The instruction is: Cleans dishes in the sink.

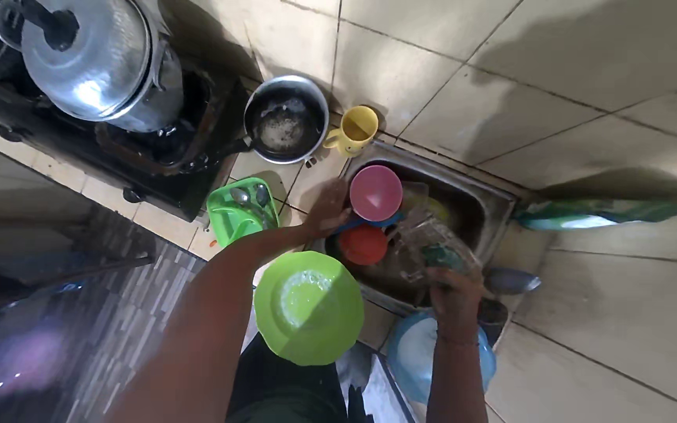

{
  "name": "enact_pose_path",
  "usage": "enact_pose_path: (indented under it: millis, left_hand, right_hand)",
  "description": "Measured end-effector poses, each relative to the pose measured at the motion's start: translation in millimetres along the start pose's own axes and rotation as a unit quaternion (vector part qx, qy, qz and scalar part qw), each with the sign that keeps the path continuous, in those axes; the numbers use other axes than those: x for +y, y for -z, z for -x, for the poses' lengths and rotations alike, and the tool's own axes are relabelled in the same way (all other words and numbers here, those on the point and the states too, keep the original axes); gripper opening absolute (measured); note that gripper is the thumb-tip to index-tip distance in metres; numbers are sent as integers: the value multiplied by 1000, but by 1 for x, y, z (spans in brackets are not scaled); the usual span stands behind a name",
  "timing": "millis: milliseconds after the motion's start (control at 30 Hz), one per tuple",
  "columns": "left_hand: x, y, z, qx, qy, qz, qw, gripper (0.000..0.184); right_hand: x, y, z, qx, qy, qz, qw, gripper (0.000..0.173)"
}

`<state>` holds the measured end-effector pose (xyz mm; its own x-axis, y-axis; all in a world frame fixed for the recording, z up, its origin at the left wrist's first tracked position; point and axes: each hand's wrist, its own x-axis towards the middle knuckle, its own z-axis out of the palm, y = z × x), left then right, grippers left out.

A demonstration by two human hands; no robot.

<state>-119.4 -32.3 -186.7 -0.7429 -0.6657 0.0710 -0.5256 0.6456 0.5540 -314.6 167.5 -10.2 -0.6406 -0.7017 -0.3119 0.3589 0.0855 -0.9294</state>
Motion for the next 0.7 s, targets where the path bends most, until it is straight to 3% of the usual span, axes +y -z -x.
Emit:
enact_pose_path:
  millis: [133, 233, 300, 333, 400, 467, 533, 633, 700]
  left_hand:
    - [-7, 35, 6, -105, -74, 96, 987, 61]
    - [-7, 57, 28, -99, 59, 13, 993, 52]
    - [9, 79, 24, -134, 173, 9, 976, 61]
    - [6, 68, 22, -106, 173, 4, 979, 65]
    - [-12, 25, 14, -33, 93, -18, 995, 65]
    - [-11, 26, 1, -75, 43, 8, 996, 59]
    - [2, 53, -6, -84, 65, 103, 989, 56]
    - [51, 88, -24, -2, 103, 310, 945, 52]
    - [97, 109, -25, -72, 69, 445, 890, 52]
  right_hand:
    - [1, 4, 0, -2, -5, 4, 1000, 45]
    - [2, 5, 0, 16, -8, 1, 1000, 48]
    - [4, 2, 0, 34, -13, -6, 999, 48]
    - [5, 1, 0, 36, -11, -9, 999, 48]
    - [6, 1, 0, 38, -14, -9, 999, 46]
    - [7, -1, -2, 43, -21, -8, 999, 45]
    - [2, -5, -1, 47, -31, 1, 998, 40]
    - [-9, -16, 2, 42, -48, 14, 998, 39]
    - [-17, -30, 8, 26, -64, -17, 997, 34]
